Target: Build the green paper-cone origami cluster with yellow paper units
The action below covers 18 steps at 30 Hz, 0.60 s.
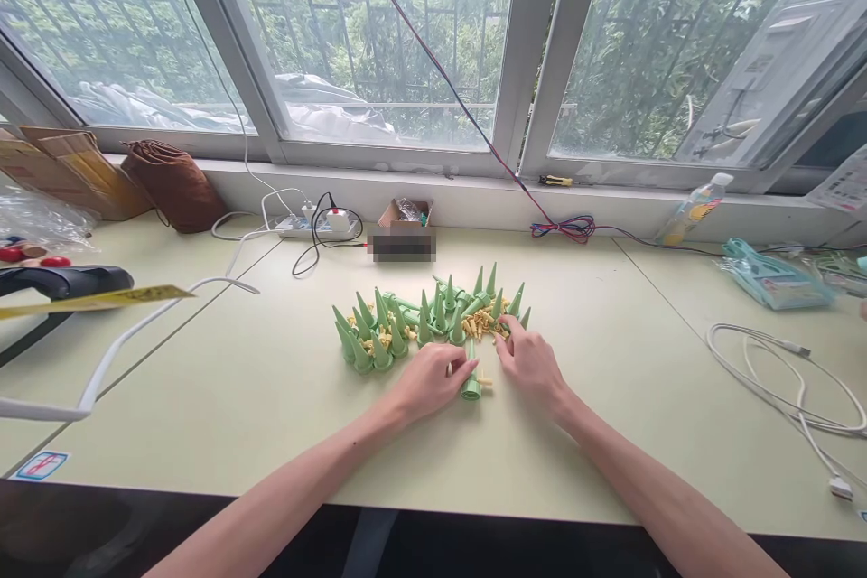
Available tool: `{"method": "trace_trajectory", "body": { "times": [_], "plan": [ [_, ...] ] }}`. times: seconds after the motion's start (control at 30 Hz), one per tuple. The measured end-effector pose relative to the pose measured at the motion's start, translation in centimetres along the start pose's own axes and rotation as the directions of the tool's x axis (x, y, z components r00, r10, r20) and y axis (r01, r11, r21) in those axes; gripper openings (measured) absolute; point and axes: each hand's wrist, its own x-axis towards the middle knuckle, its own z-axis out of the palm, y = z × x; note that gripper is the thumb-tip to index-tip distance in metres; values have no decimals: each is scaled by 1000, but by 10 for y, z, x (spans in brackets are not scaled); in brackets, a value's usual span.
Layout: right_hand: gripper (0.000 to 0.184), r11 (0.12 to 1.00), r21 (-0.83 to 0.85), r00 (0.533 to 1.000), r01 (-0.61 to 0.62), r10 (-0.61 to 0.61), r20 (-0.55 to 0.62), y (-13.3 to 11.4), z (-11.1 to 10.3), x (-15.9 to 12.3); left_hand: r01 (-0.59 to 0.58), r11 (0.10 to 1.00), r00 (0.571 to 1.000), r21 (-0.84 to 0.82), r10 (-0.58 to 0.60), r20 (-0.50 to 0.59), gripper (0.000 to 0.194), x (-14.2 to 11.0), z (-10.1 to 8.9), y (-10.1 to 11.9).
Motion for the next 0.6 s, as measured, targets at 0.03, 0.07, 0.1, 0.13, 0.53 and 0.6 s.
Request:
{"method": "trace_trajectory", "body": {
  "times": [0.03,0.07,0.1,0.13,0.53,0.6],
  "plan": [
    [37,1000,1,1000,4,-4,-2,0,0,0,-2,1000,1000,-2,2,0,42,0,0,0],
    [36,1000,1,1000,9,-9,-3,0,0,-1,-3,1000,1000,-4,3,0,42,0,0,0],
    [35,1000,2,1000,13,-13,-5,0,0,-1,-2,1000,1000,-5,2,1,42,0,0,1],
    [35,1000,2,1000,17,-17,-6,1,0,-1,-1,1000,1000,-5,1,2,42,0,0,1],
    [24,998,-46,999,36,-37,-17,5,3,2,-5,1000,1000,2,5,2,41,0,-1,1],
    [23,997,-59,999,39,-40,-17,5,4,2,-5,1000,1000,1,5,6,41,0,0,1]
  ]
}}
